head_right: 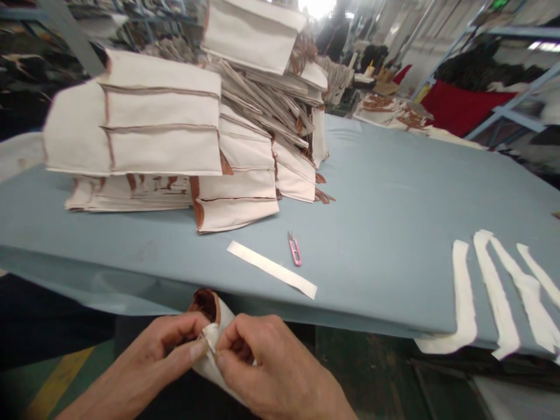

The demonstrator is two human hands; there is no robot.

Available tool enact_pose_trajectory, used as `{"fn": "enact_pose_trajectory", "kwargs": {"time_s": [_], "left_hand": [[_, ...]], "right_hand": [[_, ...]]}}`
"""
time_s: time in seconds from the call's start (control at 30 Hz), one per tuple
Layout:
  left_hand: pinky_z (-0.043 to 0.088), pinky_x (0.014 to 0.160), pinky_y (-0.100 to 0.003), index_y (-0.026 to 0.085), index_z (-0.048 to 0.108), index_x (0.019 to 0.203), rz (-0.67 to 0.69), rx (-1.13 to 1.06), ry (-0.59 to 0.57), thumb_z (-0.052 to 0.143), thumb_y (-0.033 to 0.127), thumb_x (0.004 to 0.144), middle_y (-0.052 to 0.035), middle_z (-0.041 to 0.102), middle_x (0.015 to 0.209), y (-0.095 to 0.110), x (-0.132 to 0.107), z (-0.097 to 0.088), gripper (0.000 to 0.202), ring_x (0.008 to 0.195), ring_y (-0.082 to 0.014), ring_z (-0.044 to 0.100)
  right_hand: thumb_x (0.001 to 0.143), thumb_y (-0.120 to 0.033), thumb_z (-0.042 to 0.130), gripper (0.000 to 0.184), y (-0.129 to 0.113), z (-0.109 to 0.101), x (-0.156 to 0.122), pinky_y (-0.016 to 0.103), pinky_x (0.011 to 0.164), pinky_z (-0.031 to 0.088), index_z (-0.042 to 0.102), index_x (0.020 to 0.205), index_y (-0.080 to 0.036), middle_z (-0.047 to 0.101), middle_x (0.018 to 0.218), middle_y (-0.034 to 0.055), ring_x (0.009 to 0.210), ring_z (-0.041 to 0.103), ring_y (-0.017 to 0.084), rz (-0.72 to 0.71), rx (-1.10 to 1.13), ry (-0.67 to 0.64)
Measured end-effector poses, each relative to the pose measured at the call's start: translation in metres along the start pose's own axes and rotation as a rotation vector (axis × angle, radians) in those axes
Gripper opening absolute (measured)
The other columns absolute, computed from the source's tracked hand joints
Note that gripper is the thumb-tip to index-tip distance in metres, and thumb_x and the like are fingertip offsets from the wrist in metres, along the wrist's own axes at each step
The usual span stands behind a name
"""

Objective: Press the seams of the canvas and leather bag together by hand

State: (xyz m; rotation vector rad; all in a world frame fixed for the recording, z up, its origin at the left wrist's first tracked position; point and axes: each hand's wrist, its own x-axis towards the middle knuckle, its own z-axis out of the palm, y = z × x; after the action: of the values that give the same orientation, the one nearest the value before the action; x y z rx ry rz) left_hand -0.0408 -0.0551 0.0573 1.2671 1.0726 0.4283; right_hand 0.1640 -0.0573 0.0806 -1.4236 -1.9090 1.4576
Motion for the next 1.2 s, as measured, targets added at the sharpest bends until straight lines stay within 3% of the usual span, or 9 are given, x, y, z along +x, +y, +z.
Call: {"fn": "enact_pose_trajectory", "kwargs": {"time_s": [0.33, 0.53, 0.8, 0.97, 1.2], "left_hand": [[0.038, 0.066, -0.025, 0.018, 0.064, 0.082, -0.014, 0.022, 0.020, 0.053, 0.045, 0.094, 0.0024, 0.056, 0.077, -0.001, -0.001, 0.004, 0.032, 0.073, -0.0161, 0.048], [0.040, 0.067, -0.025, 0.019, 0.063, 0.077, -0.015, 0.196, 0.056, 0.052, 0.029, 0.088, 0.0035, 0.058, 0.075, -0.001, -0.002, 0.005, 0.018, 0.074, -0.0162, 0.054], [0.041, 0.069, -0.026, 0.021, 0.061, 0.076, -0.006, 0.358, 0.127, 0.048, 0.026, 0.086, 0.0028, 0.064, 0.076, 0.003, -0.005, 0.009, 0.017, 0.076, -0.0179, 0.058], [0.041, 0.073, -0.029, 0.022, 0.060, 0.077, -0.024, 0.345, 0.143, 0.046, 0.025, 0.086, 0.0022, 0.066, 0.078, 0.001, -0.006, 0.014, 0.017, 0.078, -0.0194, 0.060], [0.040, 0.067, -0.029, 0.020, 0.061, 0.073, -0.028, 0.230, 0.177, 0.046, 0.023, 0.077, 0.0013, 0.065, 0.073, -0.003, 0.000, 0.018, 0.015, 0.072, -0.0188, 0.057]], "right_hand": [[0.082, -0.008, 0.059, 0.018, 0.007, 0.014, -0.003, 0.022, 0.054, 0.032, 0.055, 0.070, -0.021, 0.063, 0.062, -0.0048, 0.054, 0.057, 0.010, -0.188, -0.267, 0.195], [0.085, -0.010, 0.059, 0.020, 0.014, 0.020, -0.001, 0.022, 0.053, 0.029, 0.052, 0.069, -0.020, 0.060, 0.062, -0.0053, 0.054, 0.052, 0.009, -0.111, -0.170, 0.140], [0.091, -0.016, 0.056, 0.022, 0.015, 0.023, -0.002, 0.023, 0.054, 0.028, 0.048, 0.071, -0.021, 0.054, 0.064, -0.0059, 0.056, 0.046, 0.009, -0.093, -0.064, 0.108], [0.091, -0.019, 0.054, 0.021, 0.015, 0.027, -0.004, 0.023, 0.056, 0.030, 0.049, 0.071, -0.021, 0.054, 0.064, -0.0054, 0.056, 0.046, 0.009, -0.095, -0.030, 0.132], [0.091, -0.021, 0.054, 0.017, 0.023, 0.032, -0.001, 0.023, 0.056, 0.032, 0.052, 0.074, -0.021, 0.054, 0.065, -0.0048, 0.058, 0.047, 0.011, 0.042, 0.061, 0.116]]}}
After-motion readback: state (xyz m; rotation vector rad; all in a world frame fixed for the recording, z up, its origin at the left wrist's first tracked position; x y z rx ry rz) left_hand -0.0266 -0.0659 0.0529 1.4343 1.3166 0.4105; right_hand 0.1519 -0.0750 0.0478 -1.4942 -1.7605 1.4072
